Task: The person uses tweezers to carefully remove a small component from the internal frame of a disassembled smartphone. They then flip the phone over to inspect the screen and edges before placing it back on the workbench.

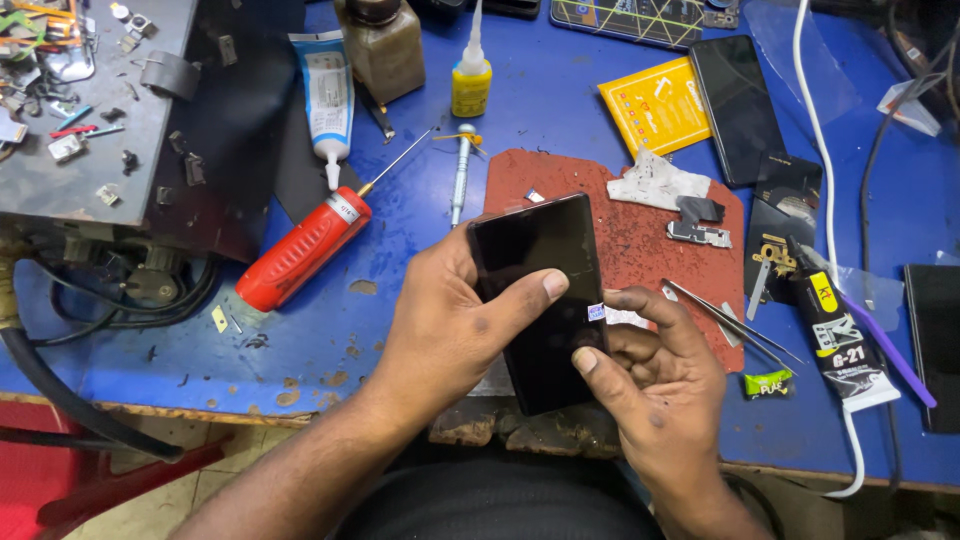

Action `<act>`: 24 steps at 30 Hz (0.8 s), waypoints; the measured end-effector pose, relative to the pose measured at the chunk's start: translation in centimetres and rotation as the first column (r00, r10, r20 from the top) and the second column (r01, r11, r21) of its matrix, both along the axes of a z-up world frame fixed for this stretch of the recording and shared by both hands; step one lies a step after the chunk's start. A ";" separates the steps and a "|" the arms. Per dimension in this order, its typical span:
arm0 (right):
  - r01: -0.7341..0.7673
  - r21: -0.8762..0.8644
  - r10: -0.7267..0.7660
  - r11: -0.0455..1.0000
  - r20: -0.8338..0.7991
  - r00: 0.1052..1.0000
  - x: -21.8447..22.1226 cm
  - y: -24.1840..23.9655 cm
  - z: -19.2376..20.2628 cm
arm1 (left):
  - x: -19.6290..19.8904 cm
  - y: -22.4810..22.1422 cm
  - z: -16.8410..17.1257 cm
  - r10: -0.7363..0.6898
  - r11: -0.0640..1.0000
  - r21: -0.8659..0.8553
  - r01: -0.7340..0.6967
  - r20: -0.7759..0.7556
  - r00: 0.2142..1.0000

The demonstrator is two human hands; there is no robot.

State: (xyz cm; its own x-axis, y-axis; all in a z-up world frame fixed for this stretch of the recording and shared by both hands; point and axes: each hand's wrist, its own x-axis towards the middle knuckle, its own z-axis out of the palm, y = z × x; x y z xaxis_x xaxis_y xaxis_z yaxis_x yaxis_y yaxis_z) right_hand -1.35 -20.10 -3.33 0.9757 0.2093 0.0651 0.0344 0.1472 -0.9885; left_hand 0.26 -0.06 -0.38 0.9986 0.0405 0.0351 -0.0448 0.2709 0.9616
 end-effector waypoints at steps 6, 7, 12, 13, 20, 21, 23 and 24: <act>-0.052 -0.002 0.052 0.999 0.019 0.998 -0.1 0.1 0.6 | -0.3 0.1 -0.4 0.031 0.998 -0.050 -0.032 -0.020 0.999; -0.056 0.000 0.056 0.998 0.015 0.998 -0.1 0.1 0.6 | -0.5 0.2 -0.6 0.035 0.998 -0.057 -0.037 -0.023 0.999; -0.075 0.025 0.075 0.997 0.022 0.997 0.1 0.1 0.3 | -0.9 0.4 -1.3 0.016 0.973 -0.230 0.002 0.073 0.997; -0.080 0.023 0.080 0.997 0.022 0.997 0.1 0.1 0.2 | -0.8 0.2 -1.4 0.009 0.940 -0.340 0.019 0.080 0.997; -0.126 0.081 0.126 0.989 0.002 0.992 -0.2 0.7 0.0 | -1.4 -0.6 -1.0 -0.154 0.651 -0.721 0.238 0.181 0.971; -0.145 0.094 0.145 0.985 0.004 0.989 -0.2 0.6 0.0 | -1.5 -0.6 -1.0 -0.160 0.643 -0.729 0.234 0.171 0.972; -0.180 0.120 0.181 0.976 0.006 0.983 -0.2 0.5 -0.2 | -1.6 -0.8 -0.9 -0.174 0.627 -0.746 0.226 0.148 0.973; -0.183 0.118 0.182 0.976 0.014 0.983 -0.3 0.5 -0.3 | -1.7 -0.8 -1.0 -0.171 0.613 -0.760 0.217 0.141 0.975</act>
